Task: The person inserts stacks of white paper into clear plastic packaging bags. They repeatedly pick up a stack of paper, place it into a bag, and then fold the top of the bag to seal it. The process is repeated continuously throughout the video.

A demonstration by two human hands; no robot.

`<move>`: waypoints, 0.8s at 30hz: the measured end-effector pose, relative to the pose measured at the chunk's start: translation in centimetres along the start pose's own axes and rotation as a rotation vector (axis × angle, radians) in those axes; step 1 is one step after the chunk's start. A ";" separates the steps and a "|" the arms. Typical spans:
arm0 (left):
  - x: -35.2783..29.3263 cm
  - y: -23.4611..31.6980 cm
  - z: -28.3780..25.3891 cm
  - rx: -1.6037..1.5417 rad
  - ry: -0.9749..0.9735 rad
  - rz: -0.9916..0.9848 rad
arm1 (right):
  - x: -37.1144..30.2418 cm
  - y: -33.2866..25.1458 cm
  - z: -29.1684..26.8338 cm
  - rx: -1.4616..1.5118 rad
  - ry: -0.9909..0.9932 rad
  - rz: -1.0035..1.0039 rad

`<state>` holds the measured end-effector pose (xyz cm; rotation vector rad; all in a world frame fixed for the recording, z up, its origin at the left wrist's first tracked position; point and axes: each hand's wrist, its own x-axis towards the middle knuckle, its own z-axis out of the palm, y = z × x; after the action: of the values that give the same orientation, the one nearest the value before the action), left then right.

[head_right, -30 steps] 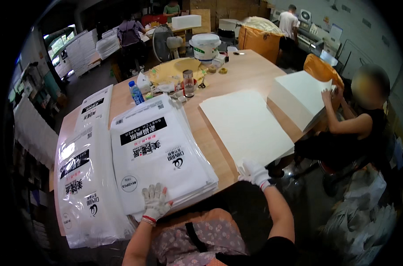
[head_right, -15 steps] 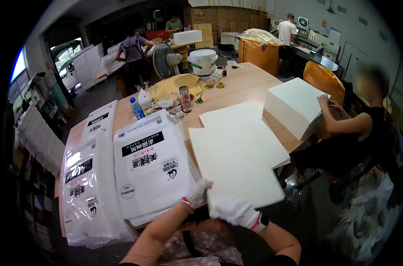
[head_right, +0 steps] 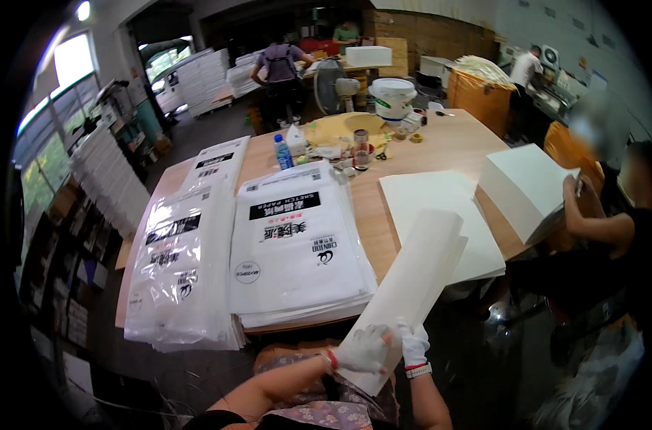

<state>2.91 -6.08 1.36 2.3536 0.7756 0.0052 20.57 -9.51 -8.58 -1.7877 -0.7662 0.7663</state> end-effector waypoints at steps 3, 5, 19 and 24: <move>-1.1 -8.4 -2.7 -0.173 0.203 -0.343 | 0.4 1.0 -1.1 0.161 -0.056 -0.193; -4.5 -18.2 -3.3 -0.030 0.909 -0.295 | -1.5 -4.2 -2.2 0.158 -0.112 -0.059; -2.0 -27.0 -9.3 -0.761 0.452 -0.448 | -9.4 -15.9 -4.6 -0.825 -0.489 -0.813; 0.4 -21.1 -21.7 -1.329 0.810 0.093 | -8.8 -14.9 -1.5 -1.083 -0.748 -0.262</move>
<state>-12.22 19.71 5.98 1.0293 0.6571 1.1761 14.29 -12.83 7.22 -2.2154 -2.1770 0.9238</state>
